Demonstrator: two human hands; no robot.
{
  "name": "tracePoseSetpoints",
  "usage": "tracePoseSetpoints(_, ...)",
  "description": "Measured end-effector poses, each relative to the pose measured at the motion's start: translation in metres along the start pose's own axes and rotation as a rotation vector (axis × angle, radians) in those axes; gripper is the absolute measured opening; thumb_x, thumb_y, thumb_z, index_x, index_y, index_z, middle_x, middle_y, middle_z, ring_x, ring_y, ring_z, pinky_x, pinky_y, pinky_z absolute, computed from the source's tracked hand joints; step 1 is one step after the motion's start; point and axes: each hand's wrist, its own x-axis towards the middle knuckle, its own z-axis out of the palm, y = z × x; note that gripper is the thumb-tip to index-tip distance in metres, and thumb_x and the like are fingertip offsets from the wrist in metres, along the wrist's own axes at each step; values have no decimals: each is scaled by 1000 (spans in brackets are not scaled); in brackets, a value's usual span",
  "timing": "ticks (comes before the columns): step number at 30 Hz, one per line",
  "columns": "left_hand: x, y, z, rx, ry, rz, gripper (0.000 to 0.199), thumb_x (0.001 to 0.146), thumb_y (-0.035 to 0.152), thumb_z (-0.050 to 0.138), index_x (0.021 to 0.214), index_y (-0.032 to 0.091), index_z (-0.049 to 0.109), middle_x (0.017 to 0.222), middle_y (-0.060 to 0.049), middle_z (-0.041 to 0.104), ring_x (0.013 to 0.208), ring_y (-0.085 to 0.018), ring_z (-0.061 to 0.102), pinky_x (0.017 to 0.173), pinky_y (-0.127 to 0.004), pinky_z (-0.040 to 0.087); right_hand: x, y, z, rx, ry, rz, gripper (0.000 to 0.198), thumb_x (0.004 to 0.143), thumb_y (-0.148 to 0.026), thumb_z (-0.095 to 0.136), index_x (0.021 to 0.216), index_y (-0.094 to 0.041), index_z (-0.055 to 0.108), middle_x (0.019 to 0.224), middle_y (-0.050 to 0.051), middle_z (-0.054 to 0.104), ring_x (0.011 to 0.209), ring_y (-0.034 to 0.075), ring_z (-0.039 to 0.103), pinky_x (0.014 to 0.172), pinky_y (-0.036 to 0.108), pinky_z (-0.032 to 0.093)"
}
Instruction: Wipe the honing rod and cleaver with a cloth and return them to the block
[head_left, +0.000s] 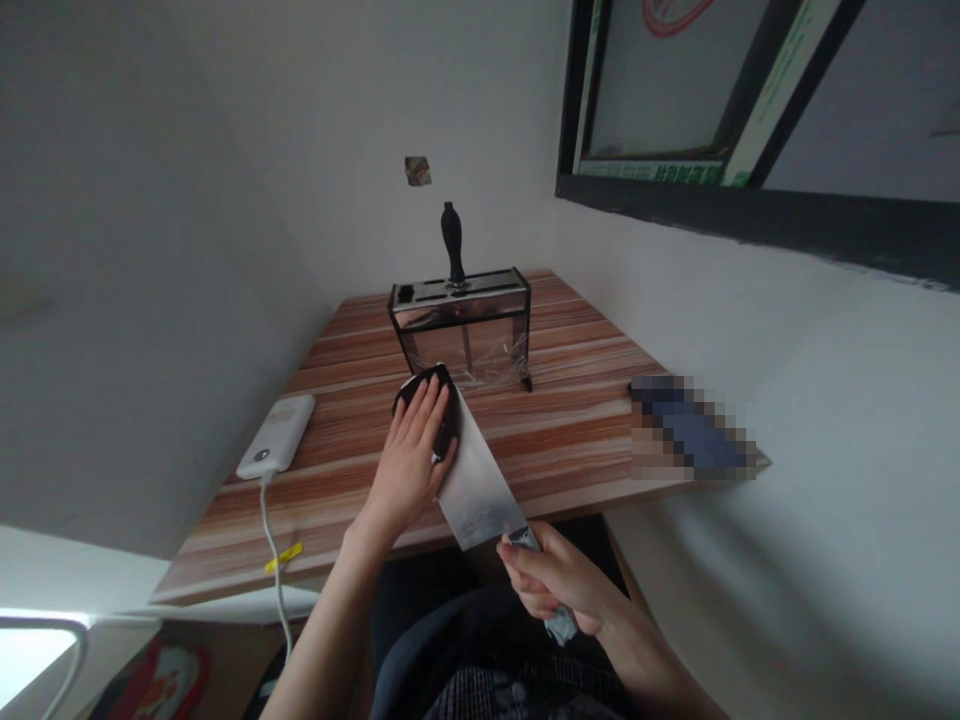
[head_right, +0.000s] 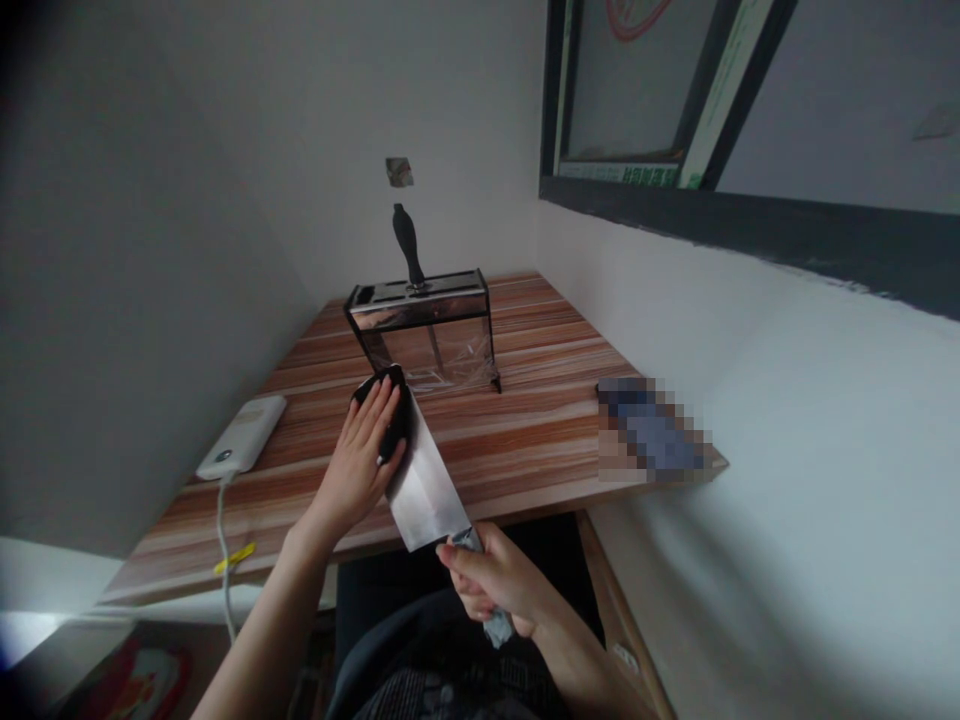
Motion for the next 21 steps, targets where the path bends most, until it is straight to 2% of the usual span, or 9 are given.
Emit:
tracePoseSetpoints(8, -10, 13, 8, 23, -38, 34, 71, 94, 22, 43, 154, 20, 4, 157, -15, 23, 146, -27, 16, 115, -54, 23, 1, 9, -8, 23, -4, -28, 44, 74, -52, 72, 68, -19, 43, 46, -13, 35, 33, -1, 21, 33, 16, 16)
tracePoseSetpoints(15, -21, 6, 7, -4, -87, 50, 71, 94, 21, 43, 154, 22, 5, 158, -12, 22, 146, -26, 15, 116, -53, 22, 2, 7, -5, 33, 8, 6, 47, 70, -53, 75, 67, -18, 43, 44, -14, 33, 33, -1, 20, 33, 16, 15)
tracePoseSetpoints(21, -8, -1, -1, -70, -22, 24, 66, 94, 20, 41, 153, 23, 11, 158, -11, 24, 146, -24, 17, 116, -52, 22, 3, 2, -5, -40, 36, -7, 48, 71, -55, 72, 66, -19, 42, 44, -14, 33, 32, 0, 20, 32, 15, 16)
